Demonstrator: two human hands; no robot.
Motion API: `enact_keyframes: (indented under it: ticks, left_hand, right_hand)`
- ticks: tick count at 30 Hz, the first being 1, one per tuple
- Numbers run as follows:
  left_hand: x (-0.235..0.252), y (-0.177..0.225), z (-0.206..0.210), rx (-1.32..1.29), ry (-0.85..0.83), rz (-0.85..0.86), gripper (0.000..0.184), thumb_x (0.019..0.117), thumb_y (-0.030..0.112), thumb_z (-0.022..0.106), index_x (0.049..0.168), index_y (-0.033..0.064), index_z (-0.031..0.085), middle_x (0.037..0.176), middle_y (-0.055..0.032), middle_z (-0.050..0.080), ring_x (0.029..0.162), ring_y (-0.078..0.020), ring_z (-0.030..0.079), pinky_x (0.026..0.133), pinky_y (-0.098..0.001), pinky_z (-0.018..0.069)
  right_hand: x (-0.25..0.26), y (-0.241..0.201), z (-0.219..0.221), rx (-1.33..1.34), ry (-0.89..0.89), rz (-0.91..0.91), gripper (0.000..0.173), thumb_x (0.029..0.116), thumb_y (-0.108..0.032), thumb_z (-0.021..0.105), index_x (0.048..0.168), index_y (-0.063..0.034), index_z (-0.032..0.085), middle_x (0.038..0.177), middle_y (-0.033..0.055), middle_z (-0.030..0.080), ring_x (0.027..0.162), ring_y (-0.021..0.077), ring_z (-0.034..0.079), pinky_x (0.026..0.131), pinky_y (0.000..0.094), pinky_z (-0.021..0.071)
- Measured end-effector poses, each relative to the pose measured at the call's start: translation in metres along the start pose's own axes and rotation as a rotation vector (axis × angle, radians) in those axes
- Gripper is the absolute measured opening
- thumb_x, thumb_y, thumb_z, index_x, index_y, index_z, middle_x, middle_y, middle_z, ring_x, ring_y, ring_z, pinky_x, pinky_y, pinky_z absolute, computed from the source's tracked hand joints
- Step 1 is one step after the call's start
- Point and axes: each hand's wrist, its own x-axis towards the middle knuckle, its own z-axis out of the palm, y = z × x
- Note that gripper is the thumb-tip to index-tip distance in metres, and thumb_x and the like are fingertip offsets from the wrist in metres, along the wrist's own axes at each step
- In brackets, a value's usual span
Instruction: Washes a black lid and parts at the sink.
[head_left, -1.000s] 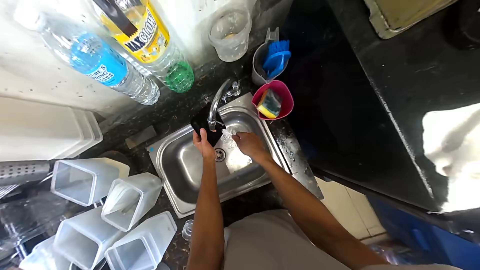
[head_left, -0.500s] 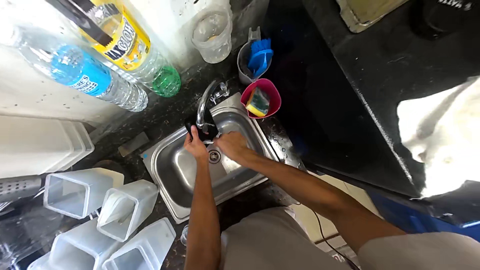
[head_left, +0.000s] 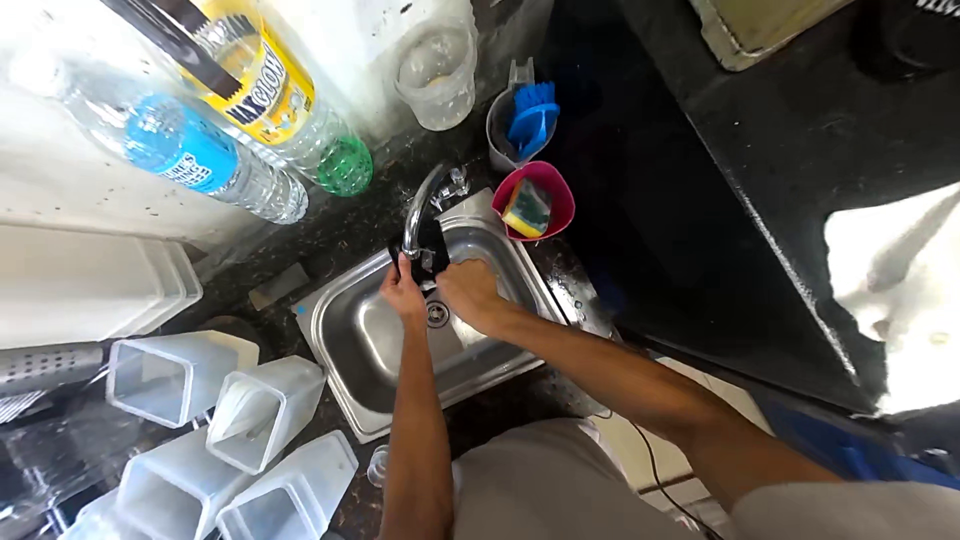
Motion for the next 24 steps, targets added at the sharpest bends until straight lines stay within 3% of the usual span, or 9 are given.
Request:
enact_keyframes:
  ticks: [2,6,9,12,14,15,19,22,24]
  left_hand:
    - [-0.01,-0.003,-0.004,-0.026,0.01,-0.033,0.031,0.1062,0.025,0.056,0.091,0.0023,0.071,0.075,-0.0031,0.069,0.068,-0.0125,0.069,0.068,-0.0346,0.0611]
    - [-0.002,-0.002,-0.012,-0.06,0.048,-0.036,0.035,0.1065,0.029,0.055,0.091,0.0022,0.072,0.073,-0.0058,0.072,0.064,-0.0173,0.071,0.065,-0.038,0.0631]
    - [-0.003,-0.002,-0.015,-0.006,0.039,-0.041,0.037,0.1068,0.031,0.053,0.089,0.0022,0.069,0.074,-0.006,0.071,0.066,-0.0173,0.071,0.067,-0.04,0.0628]
    - [-0.008,-0.002,-0.01,0.018,0.016,-0.006,0.034,0.1063,0.028,0.055,0.091,0.002,0.071,0.075,-0.0046,0.07,0.068,-0.0146,0.07,0.069,-0.0374,0.0626]
    - [-0.007,-0.005,-0.004,0.035,0.054,0.032,0.035,0.1055,0.027,0.057,0.085,0.0026,0.07,0.07,-0.002,0.067,0.065,-0.0103,0.067,0.066,-0.0324,0.0597]
    - [-0.01,-0.007,-0.005,0.04,0.062,0.037,0.036,0.1061,0.027,0.056,0.083,0.0033,0.069,0.069,-0.0008,0.065,0.065,-0.0091,0.065,0.066,-0.0313,0.0583]
    - [-0.009,-0.005,-0.019,-0.004,0.065,0.031,0.045,0.111,0.03,0.042,0.088,0.0019,0.07,0.073,-0.0049,0.07,0.066,-0.0154,0.07,0.067,-0.0379,0.0623]
    - [-0.007,-0.01,-0.033,-0.117,0.063,-0.011,0.063,0.1124,0.044,0.017,0.109,0.0001,0.062,0.08,-0.0075,0.072,0.072,-0.0199,0.073,0.072,-0.0433,0.0638]
    - [-0.004,-0.011,-0.034,-0.195,0.025,-0.022,0.071,0.11,0.049,0.007,0.115,0.0013,0.059,0.082,-0.0094,0.073,0.075,-0.0225,0.073,0.075,-0.0452,0.0631]
  right_hand:
    - [0.0,0.0,0.002,-0.008,-0.08,0.027,0.014,0.0957,-0.003,0.061,0.101,0.0028,0.072,0.104,0.0253,0.07,0.1,0.045,0.068,0.079,0.0612,0.0534]
    - [0.004,0.01,-0.007,-0.022,-0.07,0.171,0.017,0.0979,-0.001,0.056,0.105,0.0064,0.069,0.108,0.0284,0.068,0.102,0.0472,0.066,0.078,0.0615,0.0525]
    - [0.006,0.012,0.009,0.004,-0.061,0.056,0.028,0.1043,-0.026,0.056,0.102,-0.0034,0.073,0.102,0.0217,0.071,0.098,0.0431,0.069,0.076,0.0614,0.0538]
    - [0.004,0.008,0.021,0.055,-0.016,0.119,0.024,0.101,-0.021,0.061,0.1,0.0004,0.072,0.101,0.0249,0.07,0.097,0.0455,0.068,0.074,0.0626,0.0528]
    - [-0.016,-0.01,0.01,0.108,0.052,0.109,0.011,0.0949,-0.01,0.066,0.096,-0.0003,0.07,0.096,0.0243,0.068,0.09,0.0449,0.068,0.068,0.0605,0.054]
    - [-0.02,-0.015,0.009,0.107,0.032,0.099,0.011,0.0961,-0.011,0.066,0.097,-0.002,0.072,0.098,0.0231,0.069,0.092,0.0439,0.068,0.07,0.0598,0.0542]
    - [-0.002,0.024,0.021,0.077,-0.104,0.282,0.021,0.098,-0.008,0.06,0.111,0.0061,0.069,0.116,0.0315,0.065,0.108,0.0517,0.063,0.081,0.0675,0.0511]
    - [0.0,0.053,0.024,0.118,-0.058,0.334,0.036,0.1067,-0.029,0.051,0.114,0.0013,0.068,0.112,0.0299,0.068,0.107,0.051,0.065,0.081,0.0695,0.0507]
    - [0.011,0.056,0.038,0.323,0.005,0.266,0.045,0.1104,-0.04,0.039,0.117,-0.0039,0.067,0.104,0.0237,0.071,0.101,0.0442,0.069,0.081,0.0652,0.0529]
